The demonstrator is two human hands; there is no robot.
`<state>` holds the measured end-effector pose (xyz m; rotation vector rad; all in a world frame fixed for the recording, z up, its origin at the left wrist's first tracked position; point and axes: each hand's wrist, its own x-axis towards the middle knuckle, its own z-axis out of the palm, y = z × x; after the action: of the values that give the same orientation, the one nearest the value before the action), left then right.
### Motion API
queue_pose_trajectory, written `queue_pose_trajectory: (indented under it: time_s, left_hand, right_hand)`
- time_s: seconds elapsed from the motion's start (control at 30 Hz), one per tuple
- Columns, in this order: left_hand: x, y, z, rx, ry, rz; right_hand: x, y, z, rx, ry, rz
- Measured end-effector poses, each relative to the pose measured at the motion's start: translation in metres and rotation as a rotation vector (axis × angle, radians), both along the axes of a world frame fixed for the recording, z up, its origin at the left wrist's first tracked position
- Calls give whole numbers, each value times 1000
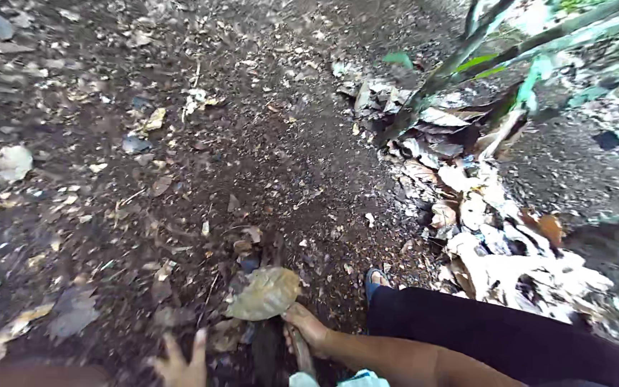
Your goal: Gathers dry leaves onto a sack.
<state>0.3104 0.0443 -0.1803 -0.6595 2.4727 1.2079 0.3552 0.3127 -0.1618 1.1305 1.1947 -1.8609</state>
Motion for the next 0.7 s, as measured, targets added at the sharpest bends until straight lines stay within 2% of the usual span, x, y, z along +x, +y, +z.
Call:
queue_pose_trajectory:
  time_s: [0.07,0.17,0.27,0.33,0.4,0.5,0.6,0.7]
  left_hand:
    - [1,15,5,71,-57,69]
    - [-8,24,13,208,-145,126]
    - [-16,25,11,306,-138,188]
    - [-21,24,10,386,-114,268]
    - [-24,18,5,430,-62,381]
    - [-39,0,4,529,119,547]
    - [-57,-34,37,556,302,577]
    - [-71,-91,89,498,421,687]
  right_hand:
    - [16,-17,-7,87,-7,94]
    - [20,-49,-8,82,-1,185]
    - [17,-69,-6,88,-20,544]
    - [-2,-93,20,97,-33,748]
    - [-17,-112,31,82,126,796]
    - [-30,-130,25,102,349,756]
    - [-57,-151,46,78,370,904]
    - [-94,-192,73,116,588,1111]
